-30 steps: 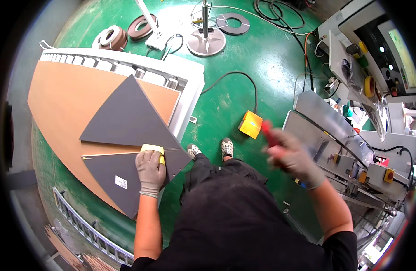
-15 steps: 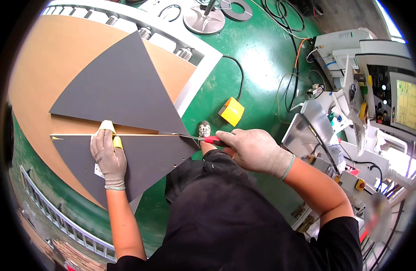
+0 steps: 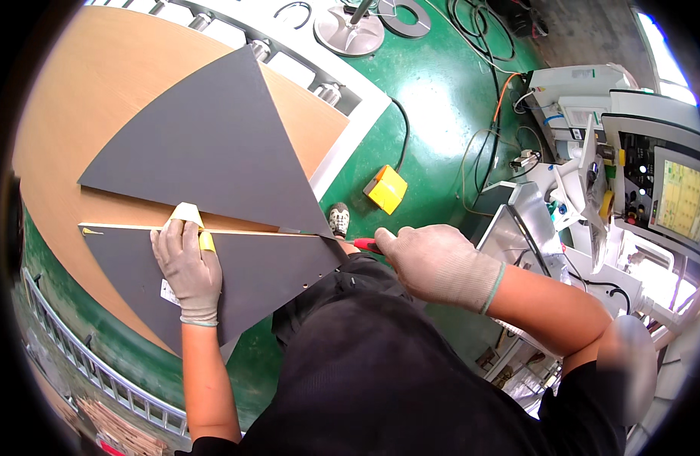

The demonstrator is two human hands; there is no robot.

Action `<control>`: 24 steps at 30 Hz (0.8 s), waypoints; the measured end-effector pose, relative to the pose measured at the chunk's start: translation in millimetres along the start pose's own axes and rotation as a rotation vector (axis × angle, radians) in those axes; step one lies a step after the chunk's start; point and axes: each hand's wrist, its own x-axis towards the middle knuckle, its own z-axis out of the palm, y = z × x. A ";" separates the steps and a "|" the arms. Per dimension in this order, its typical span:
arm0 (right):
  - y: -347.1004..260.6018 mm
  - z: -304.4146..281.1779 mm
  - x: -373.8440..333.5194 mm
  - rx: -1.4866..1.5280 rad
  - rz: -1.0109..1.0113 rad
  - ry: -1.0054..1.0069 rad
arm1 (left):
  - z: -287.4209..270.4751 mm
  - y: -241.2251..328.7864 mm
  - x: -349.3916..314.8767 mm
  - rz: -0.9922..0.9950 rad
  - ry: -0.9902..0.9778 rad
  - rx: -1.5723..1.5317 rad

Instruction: The person feeds rectangular panels into an industrial machine and then applies yellow tape to a triangular panel on a workbench, trimming the excess tape with a utility knife.

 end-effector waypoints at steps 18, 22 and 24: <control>-16.0 -26.0 1.7 -0.022 -0.006 -0.097 | 5.5 -5.3 -1.4 0.026 0.002 0.015; -21.4 -26.8 8.1 -0.024 0.037 -0.150 | -1.7 -2.6 -1.2 0.023 -0.021 0.017; -23.9 -24.2 12.6 -0.049 0.049 -0.150 | -0.6 -3.9 -2.8 0.013 -0.022 0.012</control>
